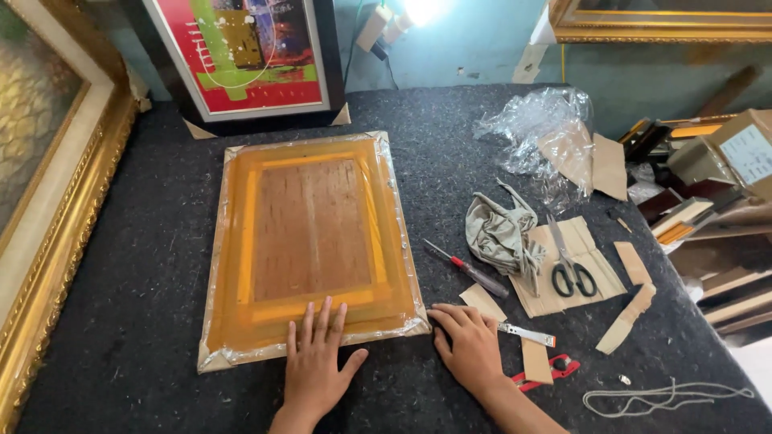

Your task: Trimming excess plastic wrap from a framed artwork and cleaning the glass surface.

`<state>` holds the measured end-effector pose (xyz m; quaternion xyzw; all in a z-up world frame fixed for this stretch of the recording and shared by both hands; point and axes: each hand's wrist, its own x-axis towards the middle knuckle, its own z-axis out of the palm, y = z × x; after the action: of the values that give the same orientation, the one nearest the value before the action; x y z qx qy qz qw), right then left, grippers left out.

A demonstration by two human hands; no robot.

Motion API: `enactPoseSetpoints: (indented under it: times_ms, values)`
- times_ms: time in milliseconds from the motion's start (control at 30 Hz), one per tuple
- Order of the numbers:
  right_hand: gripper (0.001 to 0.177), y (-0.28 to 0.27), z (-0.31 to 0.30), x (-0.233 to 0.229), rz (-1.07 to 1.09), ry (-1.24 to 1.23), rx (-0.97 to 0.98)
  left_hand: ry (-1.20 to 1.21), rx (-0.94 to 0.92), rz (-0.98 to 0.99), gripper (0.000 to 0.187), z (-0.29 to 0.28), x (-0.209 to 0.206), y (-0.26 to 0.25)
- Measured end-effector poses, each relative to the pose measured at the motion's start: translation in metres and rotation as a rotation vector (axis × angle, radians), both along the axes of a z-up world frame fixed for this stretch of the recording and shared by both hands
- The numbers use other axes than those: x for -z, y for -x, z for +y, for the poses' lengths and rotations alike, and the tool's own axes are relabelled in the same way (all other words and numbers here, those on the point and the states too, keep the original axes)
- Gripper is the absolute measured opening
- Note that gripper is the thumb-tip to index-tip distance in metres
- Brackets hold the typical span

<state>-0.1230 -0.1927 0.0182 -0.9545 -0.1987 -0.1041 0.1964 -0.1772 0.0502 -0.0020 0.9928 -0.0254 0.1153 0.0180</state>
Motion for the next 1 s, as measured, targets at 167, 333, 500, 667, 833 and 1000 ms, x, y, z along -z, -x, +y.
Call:
enactPoseSetpoints:
  times_ms: [167, 333, 500, 667, 833, 1000]
  values:
    - [0.027, -0.004, -0.006, -0.017, 0.081, -0.025, 0.015, -0.117, -0.039, -0.089, 0.083, -0.009, 0.016, -0.003]
    - [0.019, 0.009, -0.035, -0.047, 0.241, -0.196, 0.263, 0.074, -0.201, 0.45, 0.083, -0.036, -0.03, -0.005]
    - [0.018, 0.027, -0.101, -0.053, 0.298, -0.104, 0.695, 0.374, -0.169, 0.421, 0.049, -0.075, -0.053, -0.005]
    - [0.023, 0.056, -0.162, -0.054, 0.391, -0.046, 0.998, 0.451, 0.129, 0.438, 0.04, -0.123, -0.065, -0.007]
    - [0.028, 0.069, -0.187, -0.043, 0.432, 0.055, 1.055, 0.458, 0.372, 0.558, 0.035, -0.166, -0.084, -0.02]
    - [0.014, 0.063, -0.19, -0.049, 0.452, -0.013, 1.005, 0.621, 0.61, 0.414, 0.03, -0.215, -0.084, -0.035]
